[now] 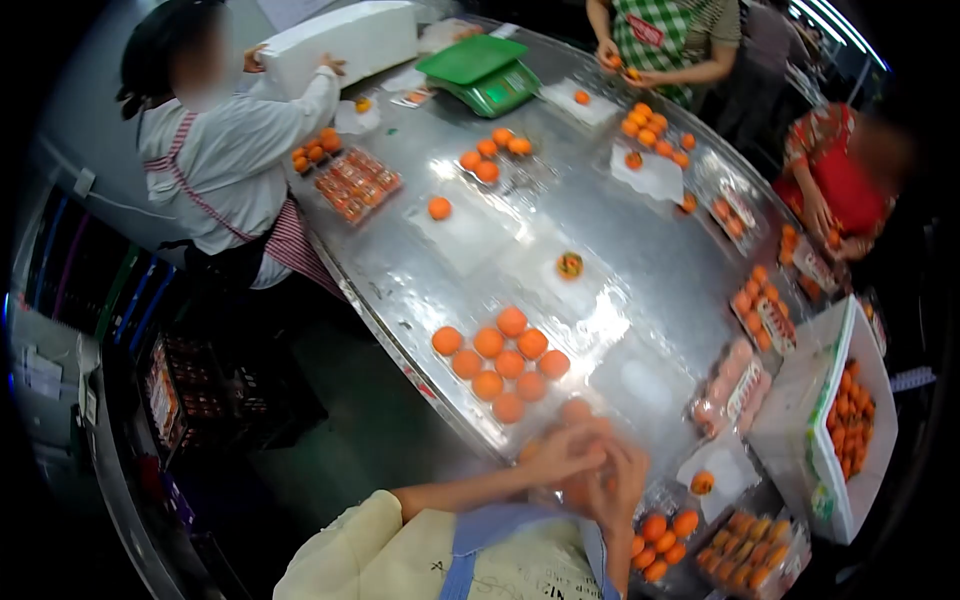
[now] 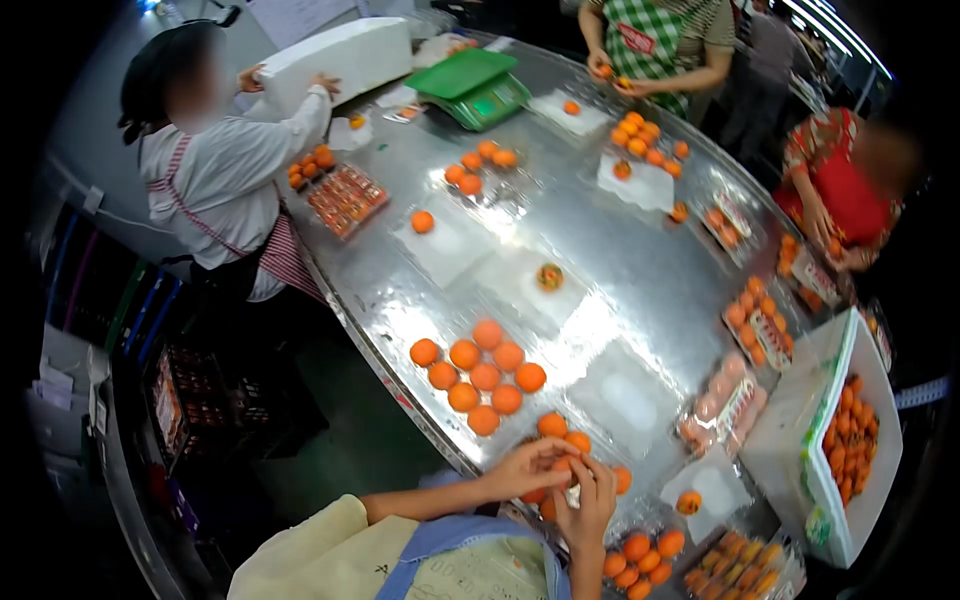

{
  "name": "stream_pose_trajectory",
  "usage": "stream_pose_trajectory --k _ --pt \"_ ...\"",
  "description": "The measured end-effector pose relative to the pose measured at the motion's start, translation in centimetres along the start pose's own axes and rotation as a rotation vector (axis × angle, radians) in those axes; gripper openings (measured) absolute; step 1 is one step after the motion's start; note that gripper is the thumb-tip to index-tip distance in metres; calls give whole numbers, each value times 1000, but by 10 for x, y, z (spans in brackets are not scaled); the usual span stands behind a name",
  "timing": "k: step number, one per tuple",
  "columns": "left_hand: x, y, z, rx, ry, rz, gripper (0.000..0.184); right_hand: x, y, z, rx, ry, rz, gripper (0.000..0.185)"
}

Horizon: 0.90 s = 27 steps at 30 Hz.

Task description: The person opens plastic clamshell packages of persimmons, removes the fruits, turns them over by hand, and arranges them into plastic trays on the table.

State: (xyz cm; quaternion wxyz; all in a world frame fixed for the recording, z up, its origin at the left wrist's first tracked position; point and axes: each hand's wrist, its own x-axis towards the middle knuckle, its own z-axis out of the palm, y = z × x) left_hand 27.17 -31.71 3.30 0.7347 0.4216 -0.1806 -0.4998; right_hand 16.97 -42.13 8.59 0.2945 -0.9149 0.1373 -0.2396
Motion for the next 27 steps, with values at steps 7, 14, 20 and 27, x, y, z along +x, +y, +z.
stream_pose_trajectory --k 7,14,20,27 --pt "-1 -4 -4 33 -33 63 37 -2 0 2 -5 -30 -14 49" --pt "1 -6 -3 -19 -50 40 38 -2 1 2 -1 -14 -9 48" --pt "3 -4 -5 -16 -66 53 39 -1 1 3 11 -18 2 47" --pt "4 -2 -8 5 -79 52 41 4 -2 5 27 -17 11 46"
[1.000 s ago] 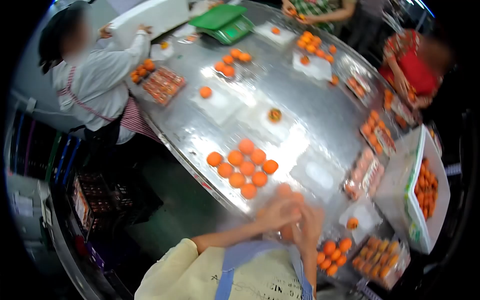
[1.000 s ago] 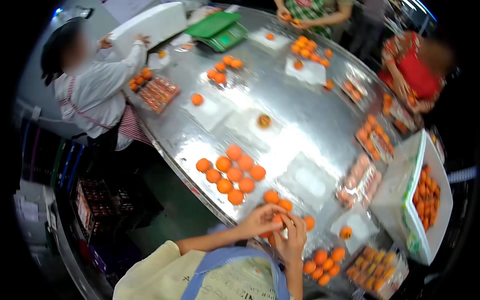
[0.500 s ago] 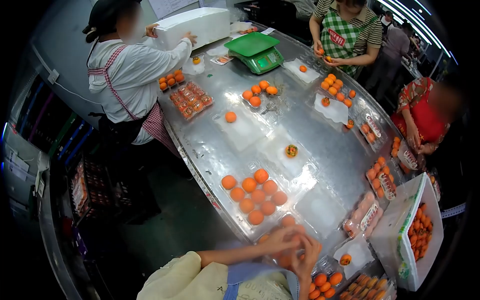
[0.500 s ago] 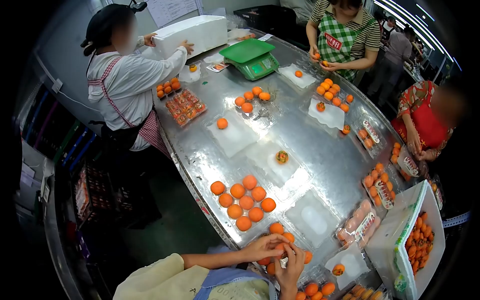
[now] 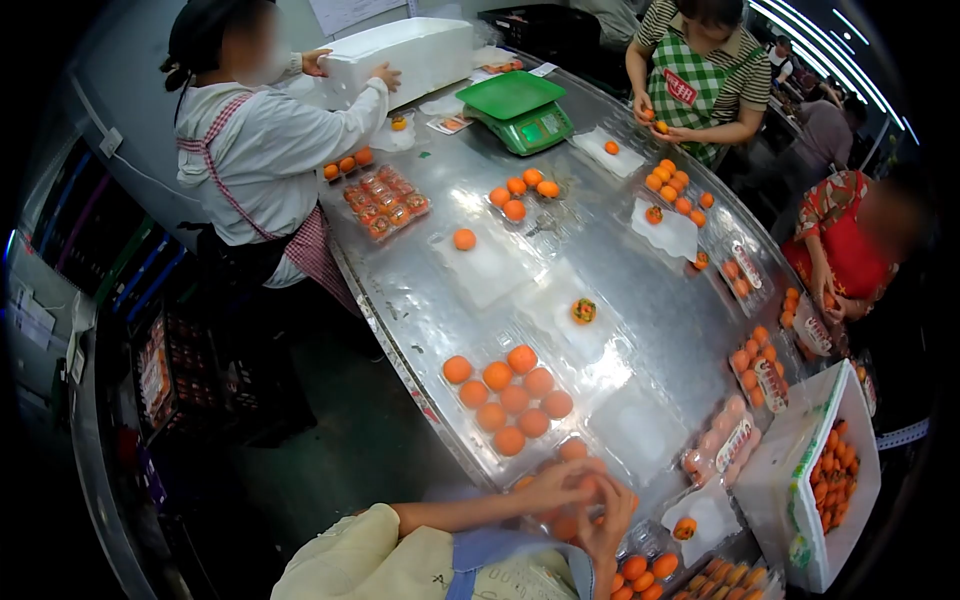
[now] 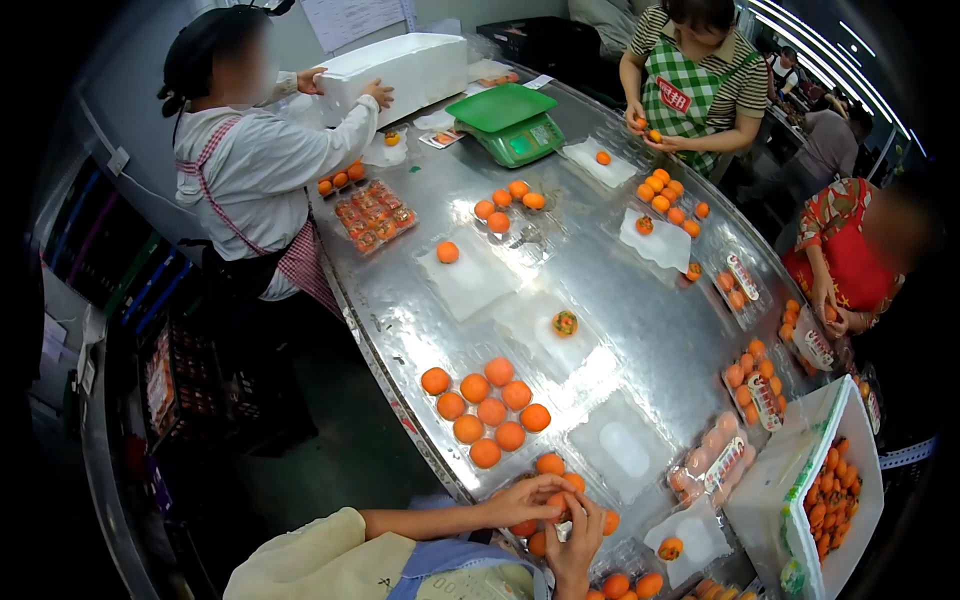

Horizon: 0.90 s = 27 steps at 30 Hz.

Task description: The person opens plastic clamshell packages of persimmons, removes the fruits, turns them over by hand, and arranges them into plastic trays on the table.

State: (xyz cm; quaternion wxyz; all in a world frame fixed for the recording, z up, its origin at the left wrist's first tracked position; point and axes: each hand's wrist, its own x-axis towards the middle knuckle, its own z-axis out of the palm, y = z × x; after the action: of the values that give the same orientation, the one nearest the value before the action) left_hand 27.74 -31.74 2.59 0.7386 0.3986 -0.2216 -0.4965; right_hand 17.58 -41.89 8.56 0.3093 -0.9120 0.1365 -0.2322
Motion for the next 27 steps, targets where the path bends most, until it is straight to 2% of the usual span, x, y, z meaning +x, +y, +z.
stream_pose_trajectory --k 10,15,27 --pt "-1 3 0 37 13 14 45 0 0 1 -14 -9 5 47" --pt "1 3 1 42 19 5 36 1 -1 0 -3 -9 13 47" --pt "4 4 4 103 91 -10 30 3 -1 -1 -20 -20 2 47"
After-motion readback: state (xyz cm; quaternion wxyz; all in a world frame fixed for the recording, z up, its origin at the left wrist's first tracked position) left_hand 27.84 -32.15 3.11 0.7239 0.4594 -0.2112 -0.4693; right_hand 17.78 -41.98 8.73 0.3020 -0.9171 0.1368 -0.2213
